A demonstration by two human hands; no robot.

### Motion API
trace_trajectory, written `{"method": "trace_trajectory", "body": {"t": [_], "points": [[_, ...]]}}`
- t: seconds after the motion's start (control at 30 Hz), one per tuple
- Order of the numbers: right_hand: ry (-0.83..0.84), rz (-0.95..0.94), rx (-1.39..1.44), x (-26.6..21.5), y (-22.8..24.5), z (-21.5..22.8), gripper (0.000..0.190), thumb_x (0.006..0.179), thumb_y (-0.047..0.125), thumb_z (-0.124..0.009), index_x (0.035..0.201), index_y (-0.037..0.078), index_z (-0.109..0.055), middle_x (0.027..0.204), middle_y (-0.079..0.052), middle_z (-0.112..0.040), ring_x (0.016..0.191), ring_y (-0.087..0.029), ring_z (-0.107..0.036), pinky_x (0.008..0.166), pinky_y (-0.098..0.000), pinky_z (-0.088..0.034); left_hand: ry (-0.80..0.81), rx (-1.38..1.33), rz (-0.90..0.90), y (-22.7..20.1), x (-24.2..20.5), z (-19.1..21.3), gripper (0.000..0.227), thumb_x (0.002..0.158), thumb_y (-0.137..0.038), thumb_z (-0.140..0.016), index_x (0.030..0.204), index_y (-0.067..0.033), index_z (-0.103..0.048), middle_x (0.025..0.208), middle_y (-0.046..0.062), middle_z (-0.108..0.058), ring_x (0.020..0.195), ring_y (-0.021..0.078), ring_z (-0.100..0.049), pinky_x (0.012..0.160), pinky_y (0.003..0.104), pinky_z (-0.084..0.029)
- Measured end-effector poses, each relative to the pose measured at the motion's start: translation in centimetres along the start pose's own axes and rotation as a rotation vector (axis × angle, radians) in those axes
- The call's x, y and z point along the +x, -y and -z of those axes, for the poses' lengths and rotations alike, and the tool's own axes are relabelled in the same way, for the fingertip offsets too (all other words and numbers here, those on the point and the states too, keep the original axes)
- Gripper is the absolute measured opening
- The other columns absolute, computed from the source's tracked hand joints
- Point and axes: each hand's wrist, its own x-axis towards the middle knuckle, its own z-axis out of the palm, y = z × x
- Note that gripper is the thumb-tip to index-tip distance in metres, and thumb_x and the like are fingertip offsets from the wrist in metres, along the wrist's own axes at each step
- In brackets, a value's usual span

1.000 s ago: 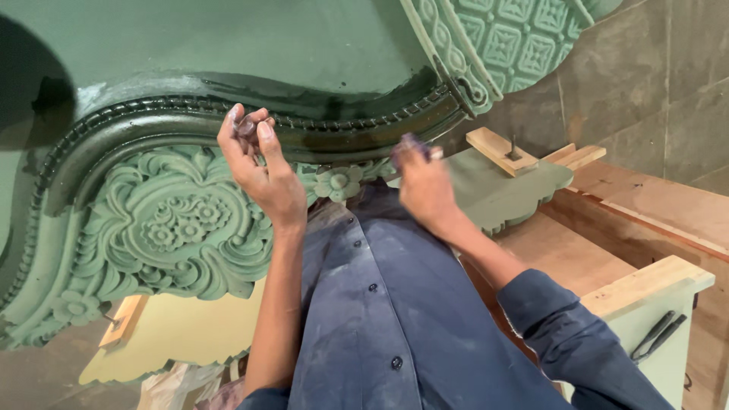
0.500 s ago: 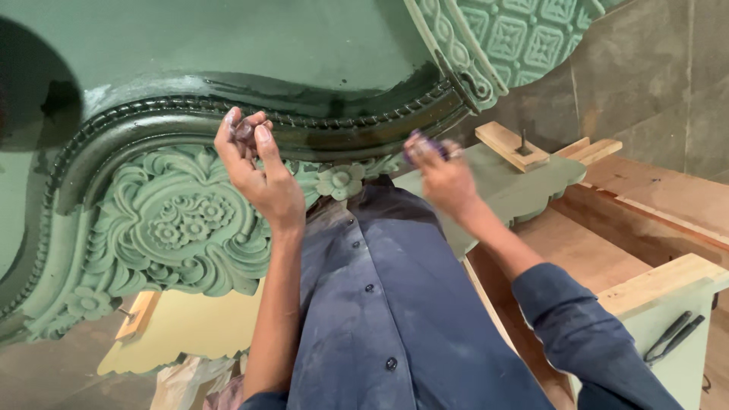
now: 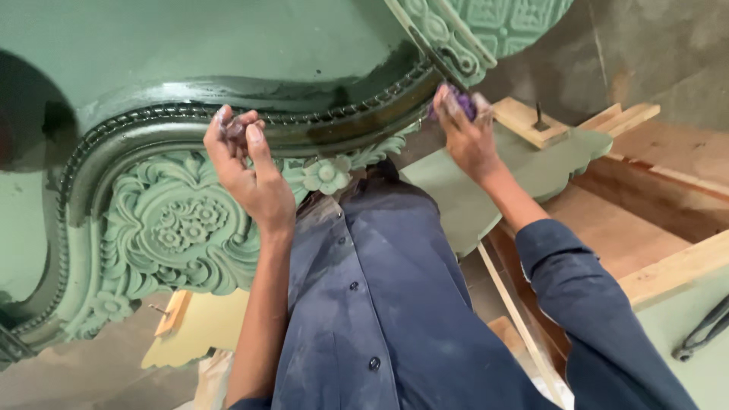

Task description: The person uses a purple cloth to apply a dark liquid finish to the carved edges of a light green wooden furniture piece. They repeatedly dip the cloth into a metal can to reload the finish and carefully rub it into the intricate floral and geometric patterns.

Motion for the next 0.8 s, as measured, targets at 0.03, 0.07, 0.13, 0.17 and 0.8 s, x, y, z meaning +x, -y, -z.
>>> {"method": "trace_trajectory", "body": {"t": [0.03, 0.07, 0.13, 0.17, 0.8], "points": [[-0.003, -0.064, 0.016, -0.1, 0.6, 0.6, 0.051, 0.095, -0.002, -0.058, 0.145, 0.003, -0.066, 0.157, -0.008, -0.054, 0.135, -0.033, -0.046, 0.115, -0.0447, -0.038, -0.001, -0.001, 0.014, -0.1, -0.2, 0.1, 0.035, 0.114, -0.007, -0.054, 0.147, 0.0002, -0.045, 0.128, 0.01, -0.064, 0.113, 0.0139, -0.06, 0.102, 0.029, -0.05], [-0.016, -0.115, 0.028, 0.4, 1.0, 0.8, 0.049, 0.096, -0.001, -0.058, 0.145, 0.002, -0.065, 0.158, -0.009, -0.054, 0.138, -0.031, -0.047, 0.117, -0.0449, -0.039, -0.013, -0.009, 0.018, -0.2, 0.0, -0.2, 0.036, 0.113, -0.008, -0.054, 0.147, 0.0003, -0.046, 0.127, 0.01, -0.065, 0.112, 0.0138, -0.059, 0.099, 0.028, -0.05], [-0.029, -0.104, 0.056, 0.7, 2.7, 1.1, 0.047, 0.097, 0.001, -0.057, 0.142, 0.003, -0.066, 0.156, -0.008, -0.055, 0.137, -0.031, -0.048, 0.116, -0.0451, -0.04, -0.018, 0.001, 0.018, -0.2, 0.0, -0.6, 0.036, 0.113, -0.007, -0.053, 0.147, 0.0004, -0.046, 0.127, 0.01, -0.065, 0.112, 0.0142, -0.06, 0.1, 0.029, -0.05], [-0.029, -0.042, 0.074, 0.4, 3.4, 1.4, 0.045, 0.096, 0.002, -0.058, 0.14, 0.006, -0.067, 0.153, -0.006, -0.056, 0.132, -0.033, -0.048, 0.114, -0.0452, -0.04, -0.024, 0.008, 0.025, -0.1, -0.2, -0.7, 0.036, 0.113, -0.007, -0.053, 0.147, 0.0005, -0.046, 0.127, 0.01, -0.065, 0.112, 0.0144, -0.06, 0.101, 0.029, -0.05], [0.18, -0.116, 0.191, 1.2, 4.6, 5.0, 0.052, 0.088, -0.003, -0.06, 0.139, -0.003, -0.059, 0.143, -0.016, -0.057, 0.129, -0.036, -0.054, 0.114, -0.0483, -0.04, -0.113, -0.067, 0.065, 0.3, -0.6, 0.3, 0.036, 0.112, -0.007, -0.053, 0.147, 0.001, -0.046, 0.127, 0.011, -0.064, 0.113, 0.0158, -0.06, 0.102, 0.031, -0.05]]}}
